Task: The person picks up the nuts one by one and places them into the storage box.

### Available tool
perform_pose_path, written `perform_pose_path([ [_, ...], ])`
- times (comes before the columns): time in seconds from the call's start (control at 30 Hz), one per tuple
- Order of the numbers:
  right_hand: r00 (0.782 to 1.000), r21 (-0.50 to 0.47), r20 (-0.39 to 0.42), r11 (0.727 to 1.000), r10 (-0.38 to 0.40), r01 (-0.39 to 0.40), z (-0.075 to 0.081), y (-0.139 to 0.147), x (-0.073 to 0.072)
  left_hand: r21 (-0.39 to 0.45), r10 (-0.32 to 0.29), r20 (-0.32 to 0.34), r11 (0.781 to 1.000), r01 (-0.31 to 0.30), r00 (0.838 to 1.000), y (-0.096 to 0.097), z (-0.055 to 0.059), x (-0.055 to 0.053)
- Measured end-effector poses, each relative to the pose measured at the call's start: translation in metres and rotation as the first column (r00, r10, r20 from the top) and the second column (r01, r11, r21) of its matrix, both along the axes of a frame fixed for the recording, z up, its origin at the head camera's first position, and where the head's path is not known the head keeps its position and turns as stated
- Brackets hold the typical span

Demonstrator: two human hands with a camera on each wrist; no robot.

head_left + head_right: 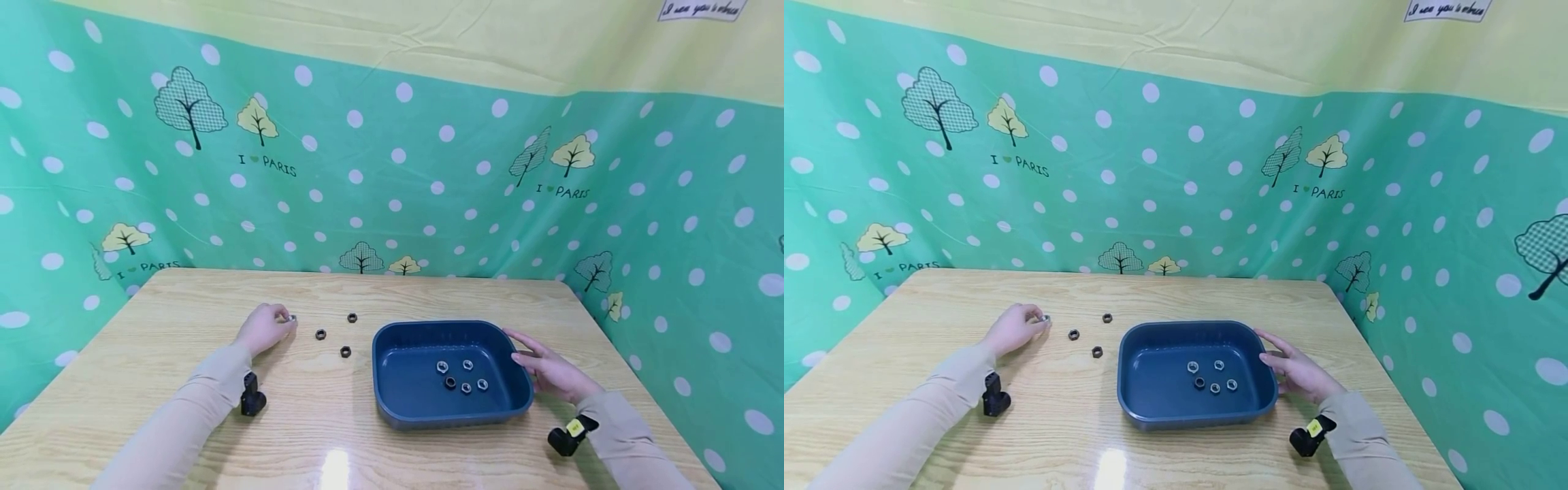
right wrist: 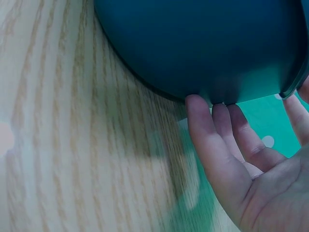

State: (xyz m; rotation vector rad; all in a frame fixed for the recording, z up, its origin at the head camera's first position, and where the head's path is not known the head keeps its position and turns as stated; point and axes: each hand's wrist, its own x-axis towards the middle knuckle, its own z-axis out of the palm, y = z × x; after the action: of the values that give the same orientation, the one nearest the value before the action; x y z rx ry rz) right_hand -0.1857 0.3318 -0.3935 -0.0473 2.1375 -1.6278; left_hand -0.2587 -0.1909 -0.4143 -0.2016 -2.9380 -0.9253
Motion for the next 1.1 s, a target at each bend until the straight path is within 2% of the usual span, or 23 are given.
perform_pose_path([
  [0.43, 1.0, -0.001, 0.003, 1.0, -0.001, 0.001, 0.001, -0.001, 0.001, 0.077, -0.008, 0.023, 0.997, 0.007, 1.0, -0.002, 0.003, 0.0],
  [0.7, 1.0, 0.002, -0.001, 1.0, 0.001, -0.001, 0.001, -0.001, 0.001, 0.113, -0.008, -0.018, 0.994, 0.01, 1.0, 0.003, 0.013, 0.004],
  [1.1, 1.0, 0.018, 0.009, 1.0, -0.023, 0.023, 0.0, -0.002, 0.0, 0.118, -0.023, -0.012, 0.993, 0.024, 1.0, 0.007, 0.027, 0.01],
])
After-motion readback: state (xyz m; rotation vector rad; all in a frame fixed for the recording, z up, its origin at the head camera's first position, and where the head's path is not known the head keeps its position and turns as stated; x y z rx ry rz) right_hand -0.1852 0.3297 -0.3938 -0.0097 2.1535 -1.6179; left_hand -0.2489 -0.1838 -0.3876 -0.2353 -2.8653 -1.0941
